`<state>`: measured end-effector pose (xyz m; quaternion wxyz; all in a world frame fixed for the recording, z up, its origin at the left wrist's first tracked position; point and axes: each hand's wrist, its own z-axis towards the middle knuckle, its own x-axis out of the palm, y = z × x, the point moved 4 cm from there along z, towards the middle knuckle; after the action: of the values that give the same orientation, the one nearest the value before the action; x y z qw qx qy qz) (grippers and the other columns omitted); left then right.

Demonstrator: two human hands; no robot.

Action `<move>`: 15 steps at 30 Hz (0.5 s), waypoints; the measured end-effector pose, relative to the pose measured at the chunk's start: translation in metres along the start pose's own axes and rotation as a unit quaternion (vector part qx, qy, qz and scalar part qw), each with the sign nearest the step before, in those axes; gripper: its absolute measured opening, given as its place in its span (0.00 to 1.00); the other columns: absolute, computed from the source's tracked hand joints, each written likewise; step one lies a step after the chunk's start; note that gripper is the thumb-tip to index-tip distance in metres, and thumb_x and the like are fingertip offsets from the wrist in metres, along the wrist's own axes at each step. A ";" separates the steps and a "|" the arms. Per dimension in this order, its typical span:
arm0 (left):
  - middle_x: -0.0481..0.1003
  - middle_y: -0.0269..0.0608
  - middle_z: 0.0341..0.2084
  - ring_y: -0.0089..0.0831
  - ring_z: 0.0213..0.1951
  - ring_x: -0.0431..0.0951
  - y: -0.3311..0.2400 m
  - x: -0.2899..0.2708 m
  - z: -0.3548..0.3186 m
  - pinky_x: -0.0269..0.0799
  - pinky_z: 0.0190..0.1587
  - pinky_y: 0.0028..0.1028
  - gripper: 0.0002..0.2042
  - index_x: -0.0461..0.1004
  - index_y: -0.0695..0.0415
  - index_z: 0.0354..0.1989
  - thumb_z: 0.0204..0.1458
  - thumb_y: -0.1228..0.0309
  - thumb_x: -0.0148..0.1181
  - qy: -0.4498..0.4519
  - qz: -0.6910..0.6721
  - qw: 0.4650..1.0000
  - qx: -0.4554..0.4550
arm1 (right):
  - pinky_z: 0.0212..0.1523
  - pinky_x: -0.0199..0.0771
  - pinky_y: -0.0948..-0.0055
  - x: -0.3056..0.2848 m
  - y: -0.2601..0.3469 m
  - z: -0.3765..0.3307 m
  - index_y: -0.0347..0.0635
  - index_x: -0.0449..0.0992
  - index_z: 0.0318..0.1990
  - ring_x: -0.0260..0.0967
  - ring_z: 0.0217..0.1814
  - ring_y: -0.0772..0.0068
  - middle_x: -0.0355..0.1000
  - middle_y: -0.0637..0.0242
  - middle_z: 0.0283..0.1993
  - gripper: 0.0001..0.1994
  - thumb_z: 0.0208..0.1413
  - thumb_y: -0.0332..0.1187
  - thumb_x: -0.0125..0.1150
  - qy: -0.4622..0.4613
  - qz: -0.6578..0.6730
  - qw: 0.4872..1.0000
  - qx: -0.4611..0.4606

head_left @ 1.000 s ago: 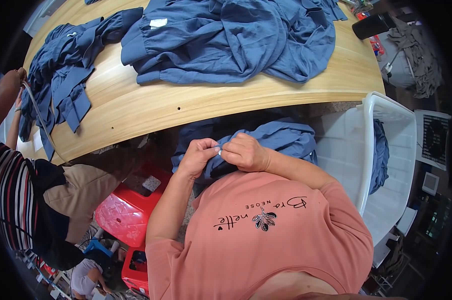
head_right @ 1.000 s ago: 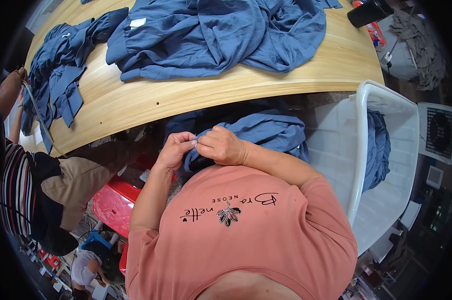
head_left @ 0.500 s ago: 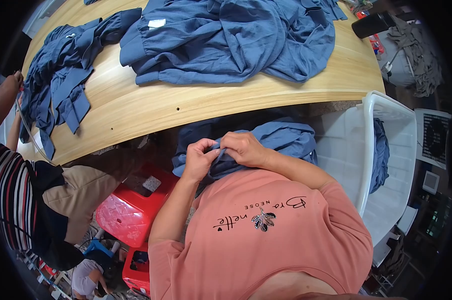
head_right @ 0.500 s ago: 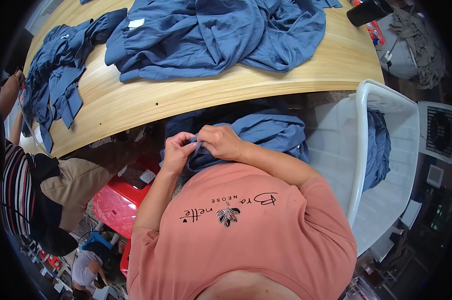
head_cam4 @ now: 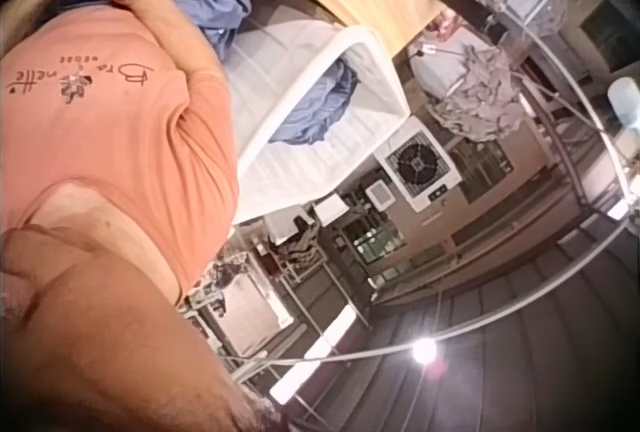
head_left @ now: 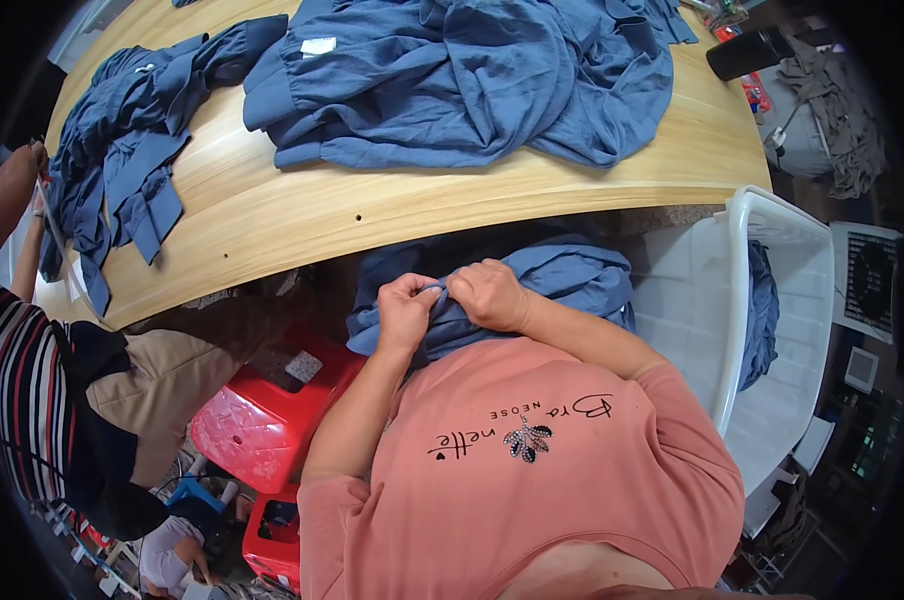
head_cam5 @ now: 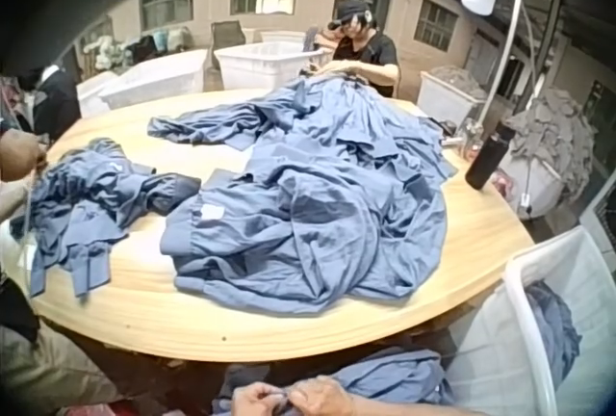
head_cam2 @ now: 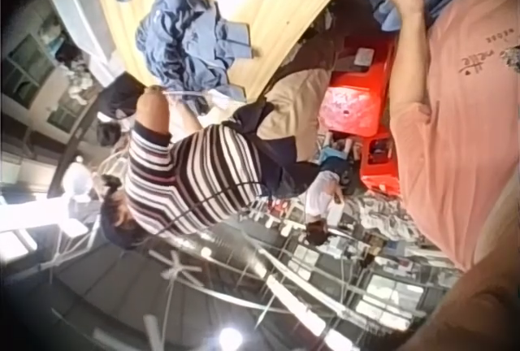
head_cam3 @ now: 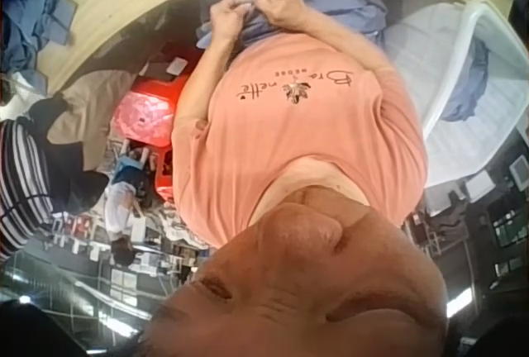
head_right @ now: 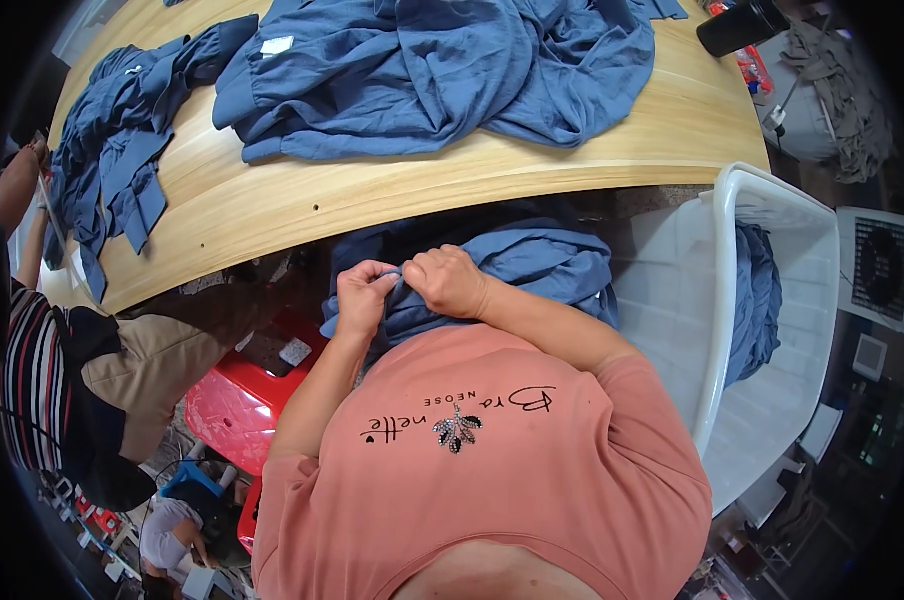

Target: Inspecting blue shirts for quality and sorting them into bins at a factory table.

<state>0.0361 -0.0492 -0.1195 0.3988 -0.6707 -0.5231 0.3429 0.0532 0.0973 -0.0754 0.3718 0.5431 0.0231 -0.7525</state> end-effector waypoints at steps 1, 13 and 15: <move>0.76 0.35 0.20 0.17 0.22 0.69 0.002 0.001 0.001 0.67 0.27 0.22 0.02 0.78 0.65 0.28 0.46 0.79 0.62 -0.004 -0.023 1.000 -0.003 | 0.24 0.67 0.63 0.002 -0.002 0.000 0.44 0.67 0.23 0.70 0.23 0.62 0.67 0.65 0.20 0.04 0.43 0.28 0.57 0.005 0.027 1.000 0.012; 0.77 0.44 0.23 0.44 0.28 0.76 -0.027 -0.011 -0.010 0.64 0.37 0.40 0.06 0.78 0.58 0.28 0.42 0.72 0.66 -0.050 0.428 0.858 0.278 | 0.27 0.73 0.55 0.015 -0.019 -0.004 0.40 0.71 0.26 0.73 0.26 0.49 0.74 0.55 0.25 0.07 0.48 0.32 0.59 0.093 0.087 0.972 0.195; 0.77 0.43 0.23 0.44 0.29 0.76 -0.026 -0.026 -0.006 0.64 0.38 0.41 0.06 0.78 0.58 0.28 0.42 0.70 0.66 -0.040 0.448 0.859 0.247 | 0.28 0.72 0.54 0.015 -0.027 -0.009 0.40 0.73 0.28 0.73 0.27 0.48 0.74 0.54 0.25 0.07 0.48 0.33 0.61 0.127 0.085 0.955 0.253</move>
<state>0.0242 -0.0726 -0.0929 0.3334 -0.6980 -0.0802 0.6286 0.0420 0.1128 -0.1016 0.2785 0.7105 -0.1673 -0.6243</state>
